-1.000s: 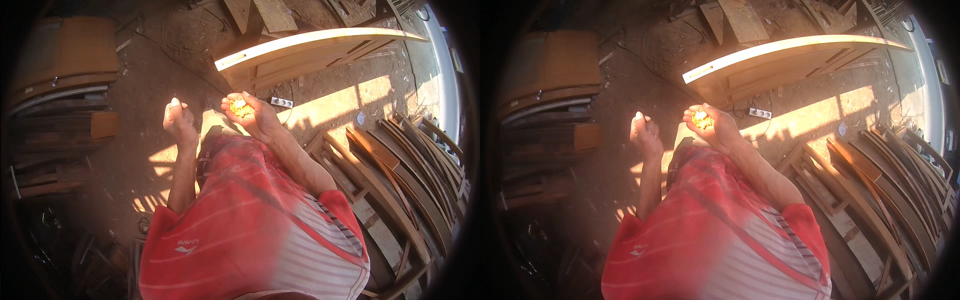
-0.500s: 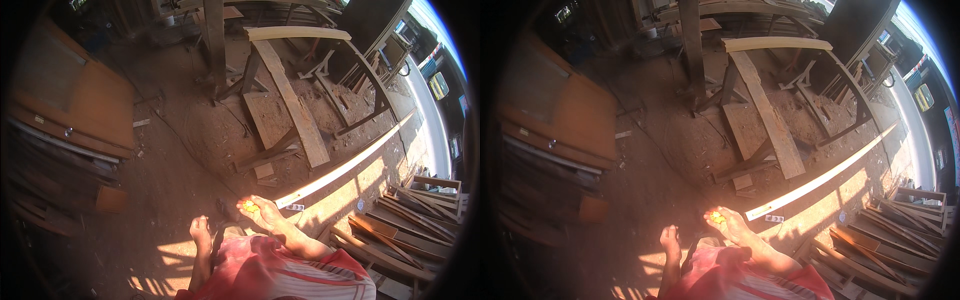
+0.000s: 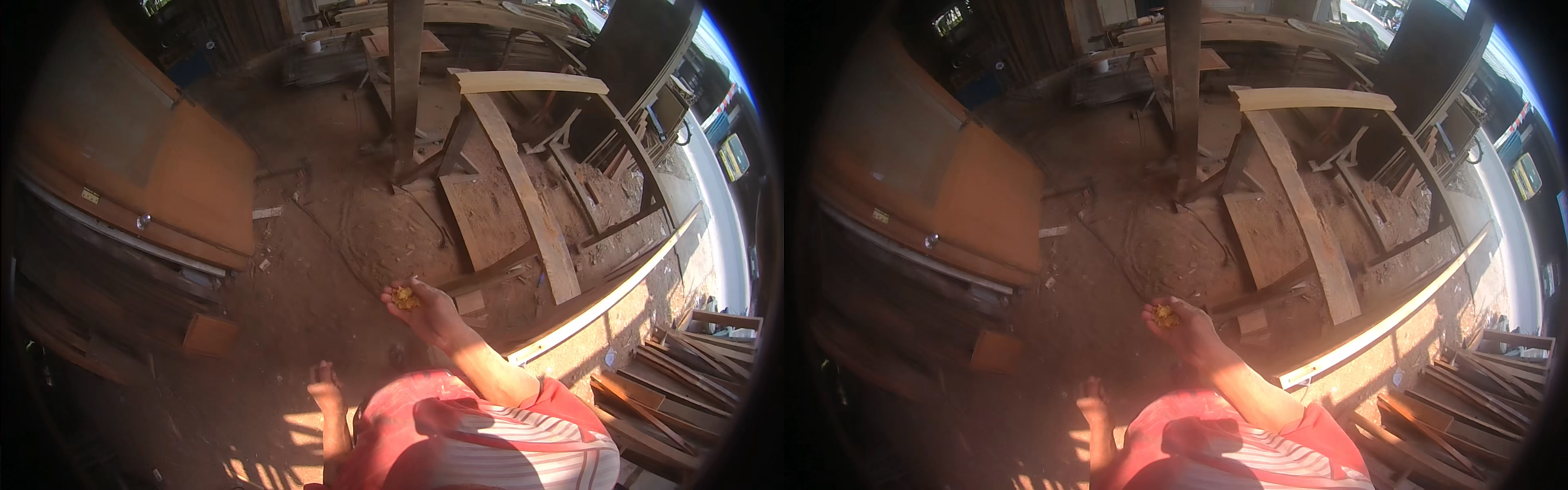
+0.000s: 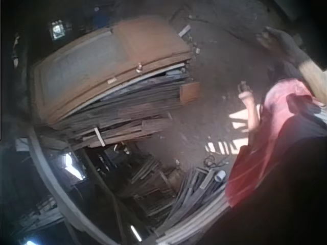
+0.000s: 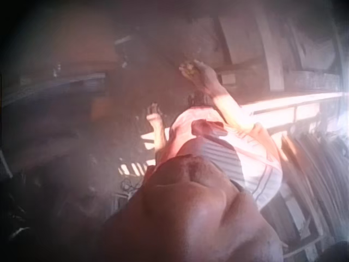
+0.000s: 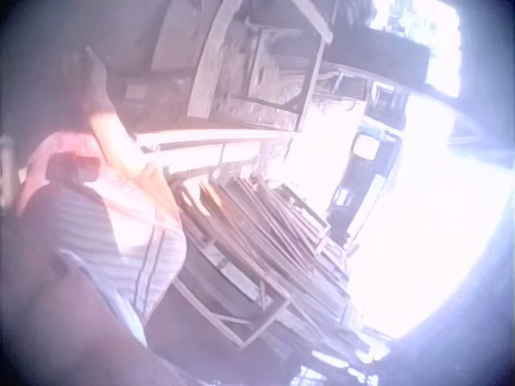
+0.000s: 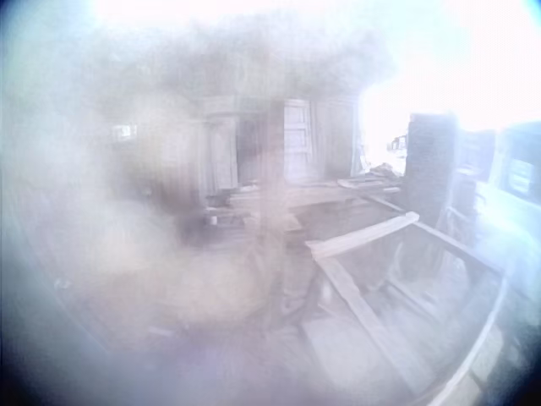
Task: The person takes food from a plastic bag, carries a bucket of putty, and applies the putty onto the wooden door frame by hand.
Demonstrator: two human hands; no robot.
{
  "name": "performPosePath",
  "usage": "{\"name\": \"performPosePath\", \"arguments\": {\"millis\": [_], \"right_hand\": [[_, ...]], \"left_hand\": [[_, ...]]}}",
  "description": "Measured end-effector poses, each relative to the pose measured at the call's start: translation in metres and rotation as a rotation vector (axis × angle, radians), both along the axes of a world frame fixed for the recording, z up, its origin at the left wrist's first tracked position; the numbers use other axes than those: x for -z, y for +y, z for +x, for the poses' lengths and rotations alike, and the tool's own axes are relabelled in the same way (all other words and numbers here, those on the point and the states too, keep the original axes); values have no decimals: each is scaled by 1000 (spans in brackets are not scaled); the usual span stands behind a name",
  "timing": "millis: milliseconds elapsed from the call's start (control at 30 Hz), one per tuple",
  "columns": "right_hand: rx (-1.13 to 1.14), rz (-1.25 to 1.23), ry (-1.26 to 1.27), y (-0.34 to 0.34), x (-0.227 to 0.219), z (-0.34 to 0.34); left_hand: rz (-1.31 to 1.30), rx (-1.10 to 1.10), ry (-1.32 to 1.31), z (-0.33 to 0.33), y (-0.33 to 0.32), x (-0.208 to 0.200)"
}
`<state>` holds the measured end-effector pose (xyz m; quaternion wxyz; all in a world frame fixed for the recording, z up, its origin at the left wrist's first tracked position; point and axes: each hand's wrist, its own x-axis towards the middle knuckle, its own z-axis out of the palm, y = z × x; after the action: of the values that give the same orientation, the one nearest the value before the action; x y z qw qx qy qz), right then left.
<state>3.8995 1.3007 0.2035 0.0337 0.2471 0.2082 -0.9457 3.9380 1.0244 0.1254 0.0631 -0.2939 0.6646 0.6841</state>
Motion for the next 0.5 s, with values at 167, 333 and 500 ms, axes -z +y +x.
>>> {"name": "performPosePath", "arguments": {"millis": [167,333,500], "right_hand": [[-21,-50,-28,-13,16,-24],[-40,-78,-47,-9,27,-49],[23,48,30,22,0,-89]], "left_hand": [[44,100,39,-29,0,16],[-27,202,46,-66,17,-4],[-9,275,-4,-133,52,7]]}}
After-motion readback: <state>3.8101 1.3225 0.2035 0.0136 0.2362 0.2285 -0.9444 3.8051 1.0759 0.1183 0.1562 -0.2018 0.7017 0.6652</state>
